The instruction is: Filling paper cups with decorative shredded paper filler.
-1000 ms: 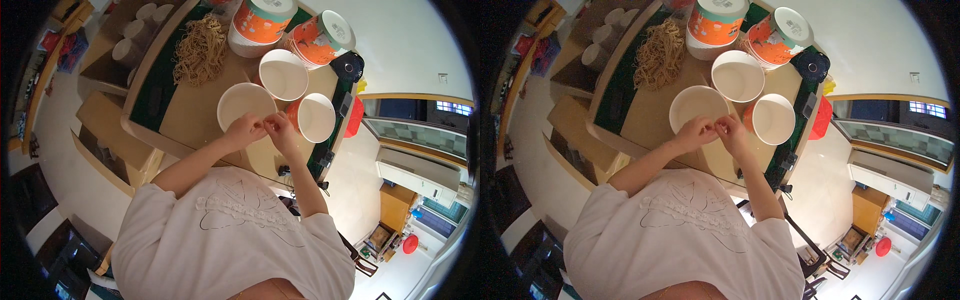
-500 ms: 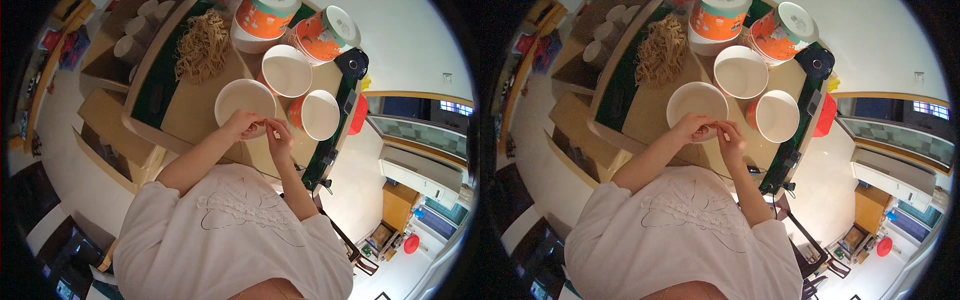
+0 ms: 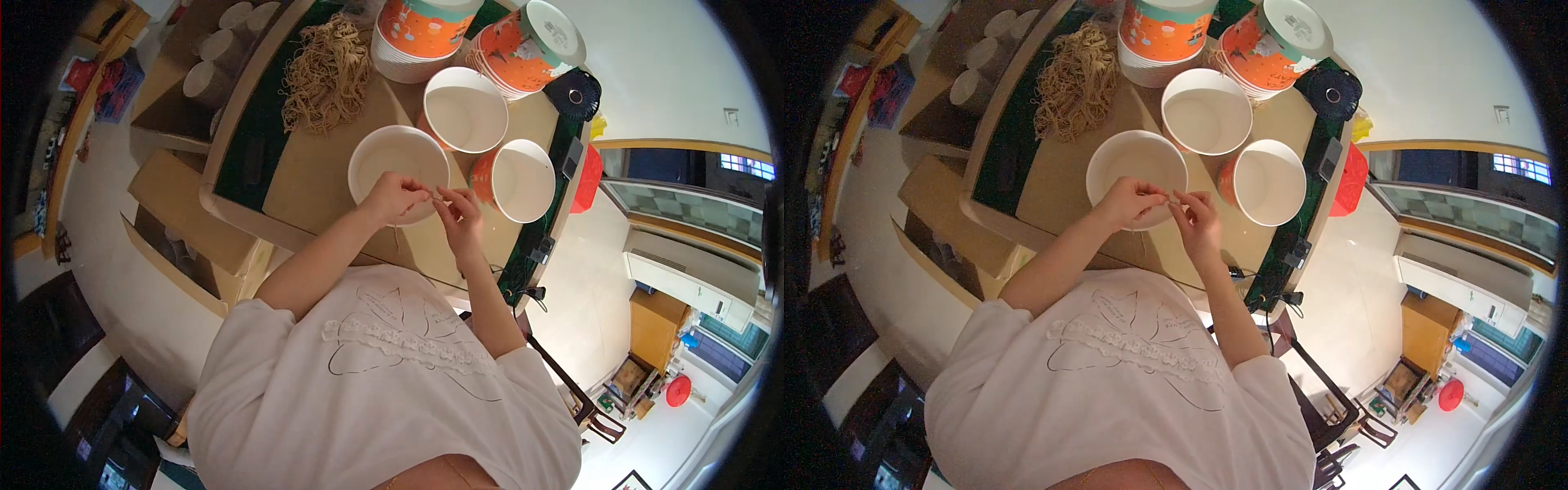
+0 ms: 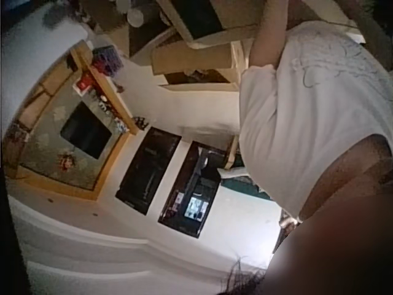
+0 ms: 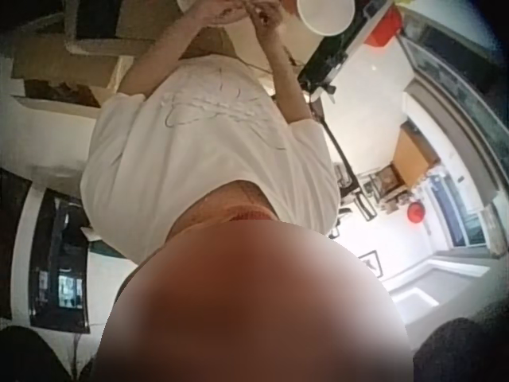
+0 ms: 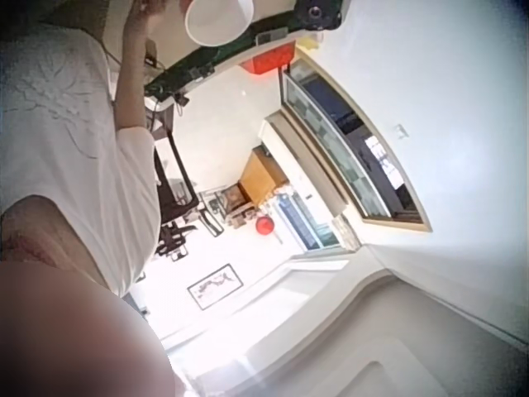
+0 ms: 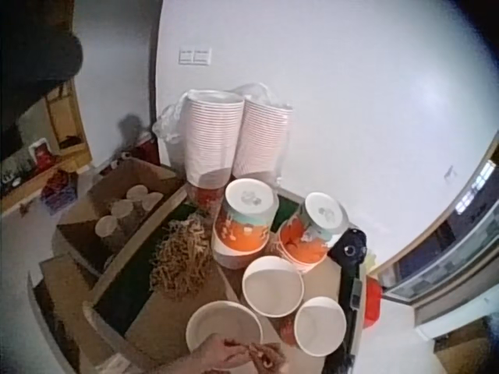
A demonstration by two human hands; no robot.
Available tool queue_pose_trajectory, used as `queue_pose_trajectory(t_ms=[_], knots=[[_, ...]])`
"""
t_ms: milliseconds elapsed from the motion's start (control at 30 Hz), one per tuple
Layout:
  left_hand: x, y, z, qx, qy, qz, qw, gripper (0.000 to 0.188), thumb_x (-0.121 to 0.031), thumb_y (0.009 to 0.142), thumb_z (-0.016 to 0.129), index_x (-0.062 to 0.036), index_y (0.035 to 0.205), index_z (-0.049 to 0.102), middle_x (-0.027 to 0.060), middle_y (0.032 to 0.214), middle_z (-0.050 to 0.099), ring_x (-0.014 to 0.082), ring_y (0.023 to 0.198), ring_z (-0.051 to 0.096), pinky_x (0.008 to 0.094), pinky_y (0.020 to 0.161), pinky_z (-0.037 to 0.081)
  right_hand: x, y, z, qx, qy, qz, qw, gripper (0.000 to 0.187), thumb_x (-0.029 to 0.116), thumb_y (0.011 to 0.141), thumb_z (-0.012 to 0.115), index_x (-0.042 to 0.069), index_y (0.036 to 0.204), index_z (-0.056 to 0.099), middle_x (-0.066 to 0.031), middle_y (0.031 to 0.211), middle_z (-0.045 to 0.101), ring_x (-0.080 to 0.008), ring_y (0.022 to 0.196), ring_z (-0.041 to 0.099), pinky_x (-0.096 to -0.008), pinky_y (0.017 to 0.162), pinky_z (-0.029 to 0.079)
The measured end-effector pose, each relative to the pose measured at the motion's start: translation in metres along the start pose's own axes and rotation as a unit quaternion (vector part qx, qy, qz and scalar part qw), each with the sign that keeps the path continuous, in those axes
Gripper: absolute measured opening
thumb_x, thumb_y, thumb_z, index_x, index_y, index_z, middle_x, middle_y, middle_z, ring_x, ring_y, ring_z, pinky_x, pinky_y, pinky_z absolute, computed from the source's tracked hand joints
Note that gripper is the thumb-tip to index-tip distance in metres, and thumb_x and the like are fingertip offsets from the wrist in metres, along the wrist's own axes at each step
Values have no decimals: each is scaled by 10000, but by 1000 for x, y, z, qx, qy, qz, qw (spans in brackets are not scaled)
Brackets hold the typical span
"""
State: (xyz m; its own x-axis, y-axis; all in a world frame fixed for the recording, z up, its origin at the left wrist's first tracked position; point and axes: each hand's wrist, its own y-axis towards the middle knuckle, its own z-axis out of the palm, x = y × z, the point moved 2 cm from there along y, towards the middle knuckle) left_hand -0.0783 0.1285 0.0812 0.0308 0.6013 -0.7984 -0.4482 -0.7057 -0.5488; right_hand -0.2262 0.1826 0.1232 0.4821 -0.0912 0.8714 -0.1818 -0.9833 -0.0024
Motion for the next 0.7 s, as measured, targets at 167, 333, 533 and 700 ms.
queue_pose_trajectory(t_ms=[167, 333, 533, 700], knots=[[-9, -10, 4, 2, 82, 82, 993, 122, -135, 803, 661, -23, 847, 682, 37, 728, 638, 42, 558, 498, 214, 470, 388, -14, 6, 1, 35, 31, -6, 999, 130, 84, 787, 684, 39, 908, 671, -58, 773, 552, -121, 588, 510, -241, 547, 432], [-8, -8, 4, 2, 4, 18, 1000, 158, -160, 858, 593, -25, 873, 673, 32, 726, 646, 38, 510, 473, 188, 444, 362, -11, 9, 0, 26, 6, -20, 999, 63, 59, 795, 665, 15, 833, 639, -69, 747, 547, -133, 592, 508, -251, 553, 425], [-5, -6, 4, 0, 8, 19, 1000, 154, -145, 865, 580, -31, 889, 682, 28, 716, 656, 34, 483, 456, 187, 433, 352, -11, 9, 2, 33, 9, -28, 999, 48, 39, 811, 641, 5, 820, 608, -59, 768, 534, -124, 621, 517, -249, 563, 427], [-6, -8, 5, -10, 76, 33, 997, 148, -137, 851, 604, -27, 901, 689, 21, 716, 661, 16, 503, 452, 174, 437, 343, -9, 8, 3, 15, 4, -55, 998, 68, 39, 795, 653, 9, 790, 592, -75, 730, 524, -152, 586, 505, -274, 535, 415]])
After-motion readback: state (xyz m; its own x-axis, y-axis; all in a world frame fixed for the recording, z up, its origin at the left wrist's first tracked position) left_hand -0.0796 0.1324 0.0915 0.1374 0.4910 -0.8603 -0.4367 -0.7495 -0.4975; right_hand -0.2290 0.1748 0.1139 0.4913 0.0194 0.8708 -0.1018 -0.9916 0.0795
